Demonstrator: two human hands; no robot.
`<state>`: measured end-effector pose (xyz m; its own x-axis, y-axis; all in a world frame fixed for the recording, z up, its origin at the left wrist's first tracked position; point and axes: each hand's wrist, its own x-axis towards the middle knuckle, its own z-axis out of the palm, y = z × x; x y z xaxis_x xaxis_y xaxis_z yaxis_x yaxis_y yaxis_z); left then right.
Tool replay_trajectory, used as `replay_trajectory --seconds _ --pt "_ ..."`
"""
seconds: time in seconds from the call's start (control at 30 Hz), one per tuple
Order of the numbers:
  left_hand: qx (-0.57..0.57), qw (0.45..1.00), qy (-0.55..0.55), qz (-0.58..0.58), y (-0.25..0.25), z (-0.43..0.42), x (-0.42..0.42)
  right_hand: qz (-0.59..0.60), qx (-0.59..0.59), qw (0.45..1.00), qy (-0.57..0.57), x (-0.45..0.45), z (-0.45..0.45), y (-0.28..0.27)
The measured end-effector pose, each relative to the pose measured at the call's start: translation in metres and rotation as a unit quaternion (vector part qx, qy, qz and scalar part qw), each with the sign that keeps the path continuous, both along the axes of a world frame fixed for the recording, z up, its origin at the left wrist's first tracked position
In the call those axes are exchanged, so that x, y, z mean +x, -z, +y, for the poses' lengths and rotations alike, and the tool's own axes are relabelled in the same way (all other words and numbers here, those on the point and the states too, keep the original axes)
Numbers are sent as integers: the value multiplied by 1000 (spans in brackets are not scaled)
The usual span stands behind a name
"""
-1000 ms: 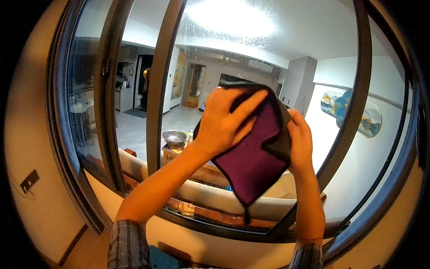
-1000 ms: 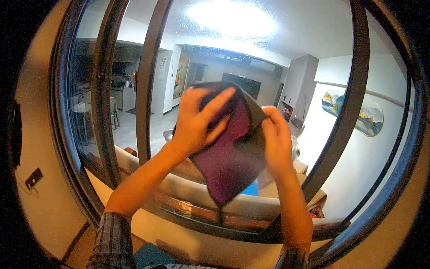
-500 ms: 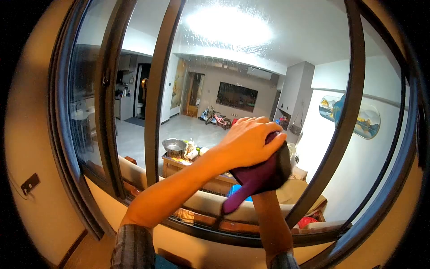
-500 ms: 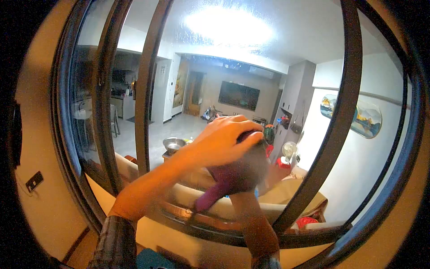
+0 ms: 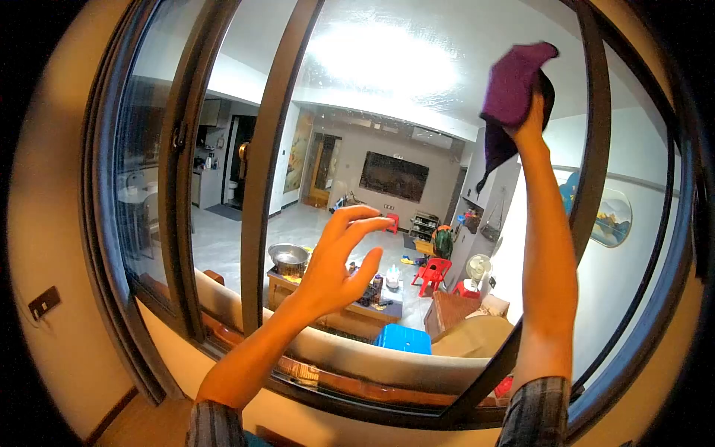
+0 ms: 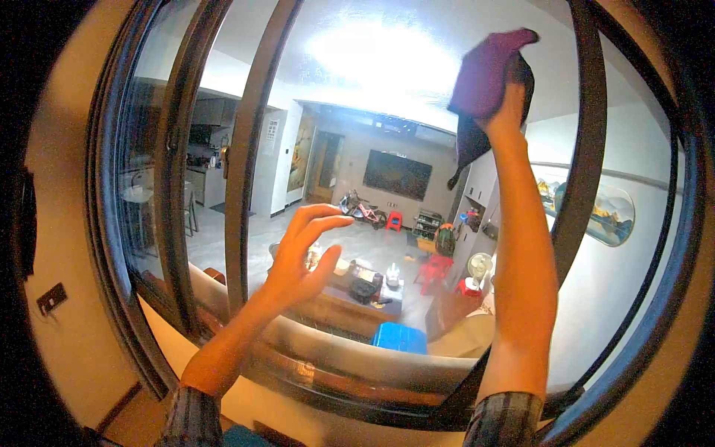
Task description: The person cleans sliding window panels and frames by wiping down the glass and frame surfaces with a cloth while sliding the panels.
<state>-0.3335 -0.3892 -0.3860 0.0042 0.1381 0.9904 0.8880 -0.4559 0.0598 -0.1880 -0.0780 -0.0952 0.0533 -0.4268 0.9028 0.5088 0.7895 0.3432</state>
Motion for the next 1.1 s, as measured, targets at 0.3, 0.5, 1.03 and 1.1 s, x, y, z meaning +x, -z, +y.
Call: replay_trajectory --seconds 0.3,0.5,1.03,1.1 --pt "-21 997 -30 -62 47 -9 -54 -136 239 960 55 -82 -110 -68" --pt "44 996 -33 -66 55 6 -72 -316 47 947 22 -101 -135 39" --pt "179 968 -46 -168 112 -19 -50 -606 -126 766 -174 -70 -168 400" --pt "156 972 -60 -168 124 -29 -43 -630 -173 726 -215 -57 -166 445"
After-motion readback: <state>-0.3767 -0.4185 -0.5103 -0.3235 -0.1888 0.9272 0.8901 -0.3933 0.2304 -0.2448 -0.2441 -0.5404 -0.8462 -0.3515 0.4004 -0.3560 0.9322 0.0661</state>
